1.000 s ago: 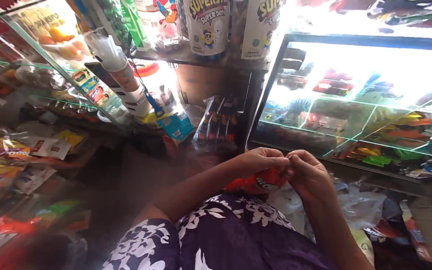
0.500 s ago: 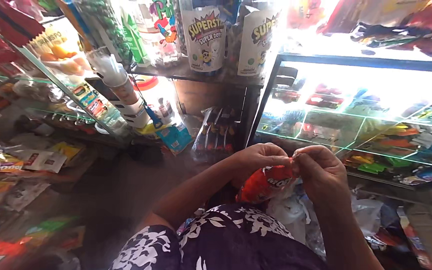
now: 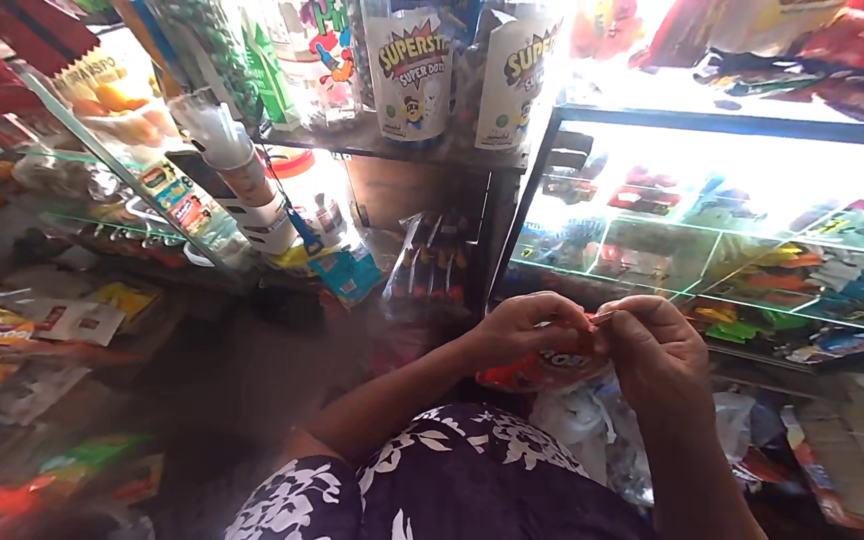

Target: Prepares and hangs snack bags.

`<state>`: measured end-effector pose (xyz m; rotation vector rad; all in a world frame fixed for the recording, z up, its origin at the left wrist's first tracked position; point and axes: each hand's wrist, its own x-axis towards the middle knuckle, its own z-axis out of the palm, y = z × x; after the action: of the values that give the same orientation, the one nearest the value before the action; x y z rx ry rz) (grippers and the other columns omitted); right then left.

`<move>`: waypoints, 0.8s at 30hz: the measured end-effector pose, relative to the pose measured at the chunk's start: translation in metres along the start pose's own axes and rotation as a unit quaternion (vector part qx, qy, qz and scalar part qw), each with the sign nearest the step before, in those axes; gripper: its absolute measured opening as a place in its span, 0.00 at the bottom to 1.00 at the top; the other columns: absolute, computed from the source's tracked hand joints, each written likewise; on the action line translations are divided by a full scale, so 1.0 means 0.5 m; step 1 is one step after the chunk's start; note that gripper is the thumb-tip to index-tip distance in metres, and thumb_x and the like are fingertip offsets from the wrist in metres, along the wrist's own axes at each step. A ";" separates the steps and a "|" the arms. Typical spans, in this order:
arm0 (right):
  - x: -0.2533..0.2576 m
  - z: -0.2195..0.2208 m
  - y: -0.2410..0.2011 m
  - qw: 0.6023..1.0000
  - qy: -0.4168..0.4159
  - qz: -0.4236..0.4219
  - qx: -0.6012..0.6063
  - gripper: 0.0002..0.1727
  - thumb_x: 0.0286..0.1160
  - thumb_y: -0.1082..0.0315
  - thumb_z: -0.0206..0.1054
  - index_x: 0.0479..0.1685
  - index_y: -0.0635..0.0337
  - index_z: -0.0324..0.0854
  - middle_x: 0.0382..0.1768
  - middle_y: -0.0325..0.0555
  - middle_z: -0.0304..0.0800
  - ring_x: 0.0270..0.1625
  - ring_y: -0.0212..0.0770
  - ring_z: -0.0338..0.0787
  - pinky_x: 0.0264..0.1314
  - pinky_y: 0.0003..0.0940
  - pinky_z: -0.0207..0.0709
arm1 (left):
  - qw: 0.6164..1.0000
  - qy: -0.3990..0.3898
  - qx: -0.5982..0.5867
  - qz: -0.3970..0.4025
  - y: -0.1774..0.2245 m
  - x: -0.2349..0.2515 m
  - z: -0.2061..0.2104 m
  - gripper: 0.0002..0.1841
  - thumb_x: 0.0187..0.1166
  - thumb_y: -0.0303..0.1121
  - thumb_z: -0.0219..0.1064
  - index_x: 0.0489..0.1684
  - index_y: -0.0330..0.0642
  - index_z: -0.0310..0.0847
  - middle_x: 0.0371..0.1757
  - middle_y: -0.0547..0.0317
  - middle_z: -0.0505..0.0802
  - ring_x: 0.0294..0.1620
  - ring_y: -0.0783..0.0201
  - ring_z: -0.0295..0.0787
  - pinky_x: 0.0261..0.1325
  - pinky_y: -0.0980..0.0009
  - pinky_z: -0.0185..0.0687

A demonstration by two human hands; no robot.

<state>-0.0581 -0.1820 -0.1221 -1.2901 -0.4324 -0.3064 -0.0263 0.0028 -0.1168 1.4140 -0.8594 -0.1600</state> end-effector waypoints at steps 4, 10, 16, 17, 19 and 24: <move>-0.009 -0.004 -0.015 0.998 -0.016 0.011 -0.053 0.08 0.81 0.74 0.59 0.45 0.51 0.82 0.32 0.24 0.91 0.26 0.20 0.86 0.30 0.16 0.82 | 0.996 0.072 -0.005 -0.050 0.018 -0.010 0.014 0.08 0.82 0.21 0.60 0.47 0.27 0.84 0.43 0.63 0.91 0.46 0.82 0.85 0.55 0.80 0.81; -0.021 0.013 0.004 0.998 -0.014 -0.022 -0.051 0.08 0.76 0.76 0.65 0.42 0.55 0.90 0.40 0.26 0.90 0.32 0.20 0.85 0.36 0.15 0.83 | 0.989 0.130 -0.015 -0.075 0.037 -0.015 0.040 0.04 0.81 0.21 0.63 0.44 0.31 0.82 0.35 0.68 0.88 0.37 0.83 0.83 0.47 0.82 0.80; -0.026 0.025 0.031 0.996 -0.016 -0.030 -0.082 0.07 0.77 0.76 0.62 0.39 0.55 0.83 0.35 0.23 0.88 0.34 0.18 0.85 0.40 0.15 0.83 | 0.964 0.080 0.246 0.061 0.011 -0.024 0.030 0.12 0.84 0.22 0.58 0.54 0.23 0.84 0.35 0.47 0.92 0.35 0.68 0.87 0.46 0.74 0.83; -0.026 0.026 0.034 0.994 -0.020 -0.033 -0.102 0.06 0.78 0.76 0.60 0.40 0.56 0.81 0.33 0.23 0.86 0.32 0.17 0.84 0.37 0.15 0.82 | 0.957 0.072 0.273 0.065 0.011 -0.025 0.029 0.12 0.84 0.21 0.57 0.55 0.24 0.84 0.38 0.44 0.92 0.37 0.65 0.89 0.49 0.71 0.85; -0.026 0.028 0.037 0.989 -0.027 -0.036 -0.139 0.04 0.78 0.75 0.59 0.41 0.58 0.79 0.31 0.23 0.85 0.29 0.16 0.83 0.35 0.13 0.80 | 0.949 0.072 0.299 0.063 0.011 -0.025 0.029 0.12 0.83 0.21 0.57 0.55 0.24 0.84 0.41 0.42 0.93 0.40 0.59 0.91 0.51 0.67 0.85; -0.021 0.034 0.047 0.986 -0.041 -0.033 -0.161 0.04 0.80 0.74 0.57 0.40 0.61 0.77 0.29 0.25 0.82 0.30 0.15 0.81 0.35 0.12 0.79 | 0.953 0.099 0.285 0.042 0.003 -0.023 0.028 0.11 0.82 0.21 0.57 0.51 0.25 0.85 0.43 0.42 0.92 0.39 0.62 0.89 0.48 0.70 0.85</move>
<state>-0.0590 -0.1598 -0.1434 -1.6100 -0.5114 -0.3915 -0.0434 -0.0014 -0.1215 1.8869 -0.8303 0.3164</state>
